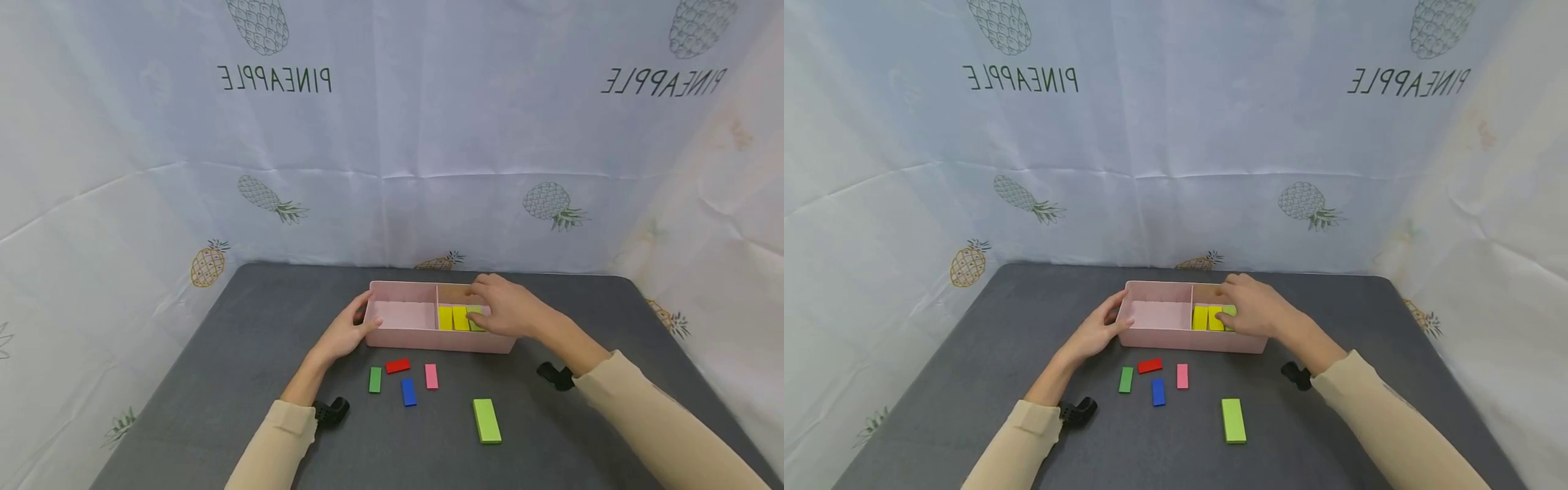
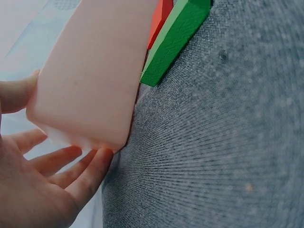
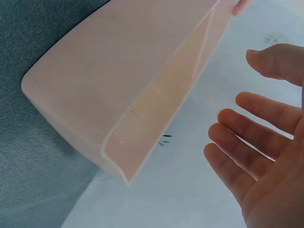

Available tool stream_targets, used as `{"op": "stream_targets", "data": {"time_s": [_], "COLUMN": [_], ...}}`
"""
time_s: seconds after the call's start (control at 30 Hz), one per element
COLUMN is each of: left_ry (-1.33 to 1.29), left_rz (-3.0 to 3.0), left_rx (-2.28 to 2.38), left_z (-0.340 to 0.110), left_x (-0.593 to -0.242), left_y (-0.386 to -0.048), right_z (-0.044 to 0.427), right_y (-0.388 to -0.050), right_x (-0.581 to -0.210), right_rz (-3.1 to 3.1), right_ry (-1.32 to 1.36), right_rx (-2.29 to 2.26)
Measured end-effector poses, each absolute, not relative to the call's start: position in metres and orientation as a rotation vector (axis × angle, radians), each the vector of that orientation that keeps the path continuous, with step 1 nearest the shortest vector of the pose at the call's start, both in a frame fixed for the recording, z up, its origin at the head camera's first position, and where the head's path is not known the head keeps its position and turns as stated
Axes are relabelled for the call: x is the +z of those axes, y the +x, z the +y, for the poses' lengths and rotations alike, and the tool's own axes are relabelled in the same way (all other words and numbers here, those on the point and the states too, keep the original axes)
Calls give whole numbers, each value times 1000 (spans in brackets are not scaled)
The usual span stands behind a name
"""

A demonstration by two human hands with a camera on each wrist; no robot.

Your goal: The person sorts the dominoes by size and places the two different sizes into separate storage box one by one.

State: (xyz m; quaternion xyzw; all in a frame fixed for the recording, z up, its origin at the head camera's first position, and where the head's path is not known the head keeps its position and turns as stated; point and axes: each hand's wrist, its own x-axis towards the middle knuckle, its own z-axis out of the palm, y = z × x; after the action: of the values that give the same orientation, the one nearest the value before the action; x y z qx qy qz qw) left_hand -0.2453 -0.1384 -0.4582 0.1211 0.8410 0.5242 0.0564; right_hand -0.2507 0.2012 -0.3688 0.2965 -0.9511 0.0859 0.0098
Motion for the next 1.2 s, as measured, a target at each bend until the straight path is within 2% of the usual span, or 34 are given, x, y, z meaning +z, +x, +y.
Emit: {"op": "stream_targets", "data": {"time_s": [0.4,1.03,1.2], "left_ry": [369,393,393], "left_rz": [2553,2504,2487], "left_rx": [1583,1645,1635], "left_z": [-139,-139,-136], "left_x": [-459,-462,-448], "left_y": [-247,-246,-239], "right_z": [200,201,200], "right_y": [-212,-171,-164], "right_x": [-358,-374,-381], "right_rz": [-2876,-2670,-2702], "right_ry": [956,1124,1122], "right_rx": [325,382,395]}}
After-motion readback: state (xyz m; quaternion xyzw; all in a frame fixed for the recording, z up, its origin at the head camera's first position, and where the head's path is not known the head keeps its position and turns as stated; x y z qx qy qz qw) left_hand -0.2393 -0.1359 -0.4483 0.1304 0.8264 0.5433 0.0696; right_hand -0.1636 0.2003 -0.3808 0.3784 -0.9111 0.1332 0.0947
